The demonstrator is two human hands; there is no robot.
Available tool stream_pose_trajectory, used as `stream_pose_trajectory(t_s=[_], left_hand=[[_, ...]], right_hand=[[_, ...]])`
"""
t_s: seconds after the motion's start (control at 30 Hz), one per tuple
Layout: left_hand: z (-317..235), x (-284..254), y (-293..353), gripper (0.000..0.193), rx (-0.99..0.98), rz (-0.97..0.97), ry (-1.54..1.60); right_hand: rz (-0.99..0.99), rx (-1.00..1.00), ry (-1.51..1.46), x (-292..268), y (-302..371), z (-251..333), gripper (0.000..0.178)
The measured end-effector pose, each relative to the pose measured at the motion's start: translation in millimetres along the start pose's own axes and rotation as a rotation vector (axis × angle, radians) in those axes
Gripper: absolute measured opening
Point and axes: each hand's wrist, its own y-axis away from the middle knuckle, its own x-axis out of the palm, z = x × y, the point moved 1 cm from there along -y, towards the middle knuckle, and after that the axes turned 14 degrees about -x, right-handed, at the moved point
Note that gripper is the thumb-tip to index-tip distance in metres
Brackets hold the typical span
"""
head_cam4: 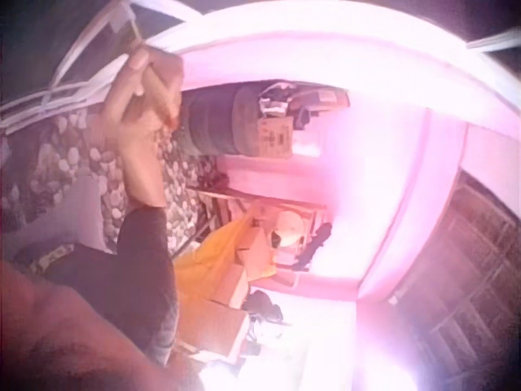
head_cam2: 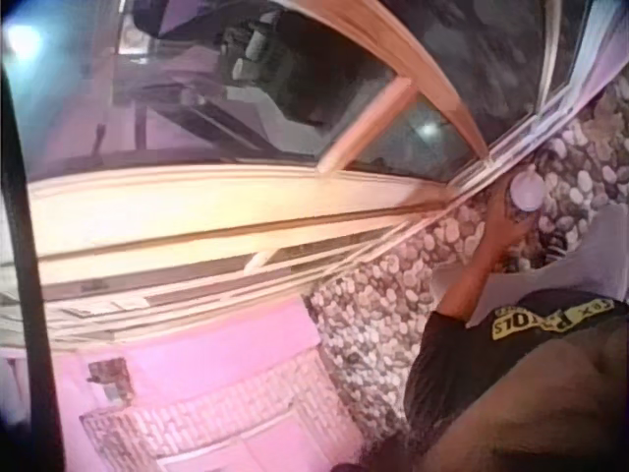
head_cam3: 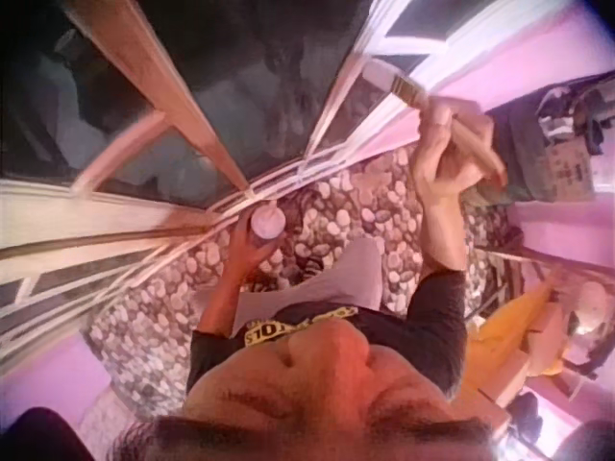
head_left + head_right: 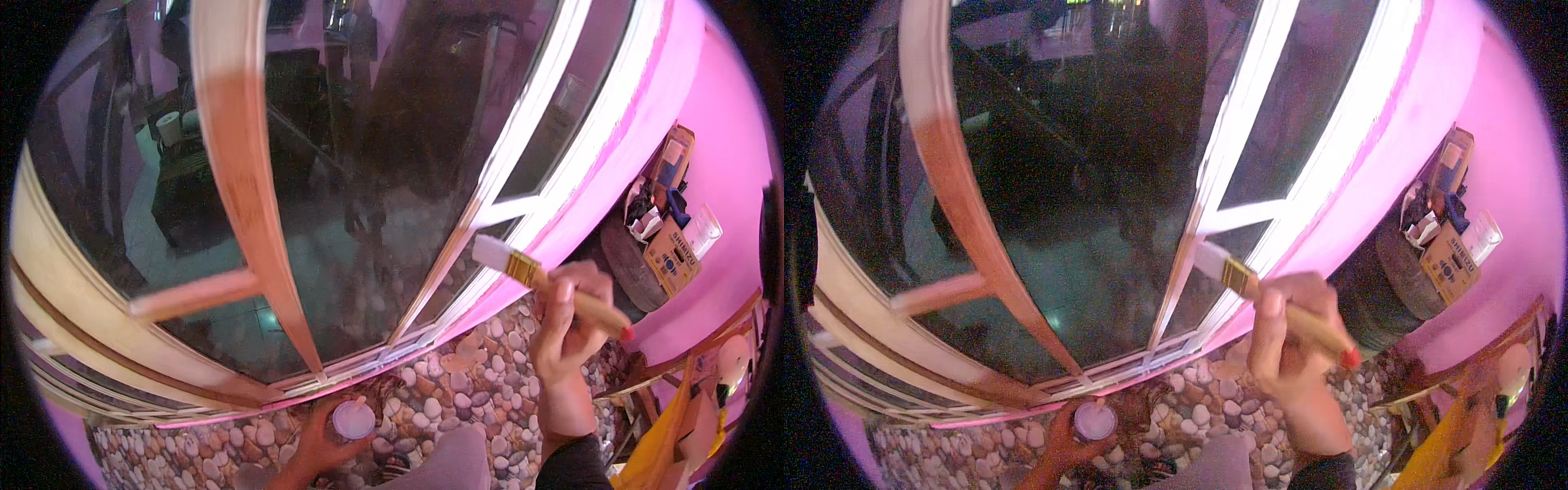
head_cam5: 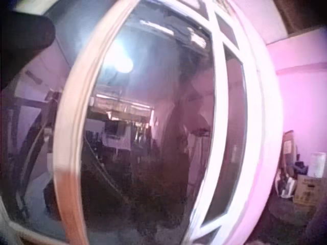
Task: The person paints the frame of a glass window with a brush and then wipes the edges of the frame using a cloth.
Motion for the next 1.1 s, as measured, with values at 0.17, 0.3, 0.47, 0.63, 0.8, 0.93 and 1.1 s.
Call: stream_pose_trajectory(t_s=[0.17, 0.3, 0.47, 0.63, 0.8, 0.93, 1.1], left_hand=[[64.2, 18.7, -1.4, 0.072, -0.018, 0.006, 0.097], [102.1, 19.4, 8.9, 0.072, 0.036, -0.05, 0.037], [114.3, 19.4, 22.8, 0.074, -0.066, -0.057, 0.02], [156.5, 22.5, 26.1, 0.082, -0.077, -0.088, 0.05], [171.8, 24.7, 31.6, 0.081, -0.016, -0.149, -0.051], [165.9, 23.5, 35.7, 0.082, -0.035, -0.145, -0.073], [176.9, 22.6, 37.7, 0.082, 0.007, -0.072, -0.042]], right_hand=[[-0.097, -0.27, 0.16, 12.6, 11.7, -12.5, 0.012], [-0.192, -0.141, 0.042, 22.9, 8.9, -8.8, 0.015], [-0.166, -0.247, 0.102, 31.1, 1.0, -9.5, 0.015], [-0.125, -0.223, 0.17, 35.4, -10.7, -9.8, 0.016], [-0.128, -0.313, 0.278, 35.4, -22.1, -13.1, 0.016], [-0.191, -0.397, 0.328, 26.5, -44.9, -3.7, 0.017], [-0.104, -0.278, 0.254, 31.5, -21.5, 0.8, 0.019]])
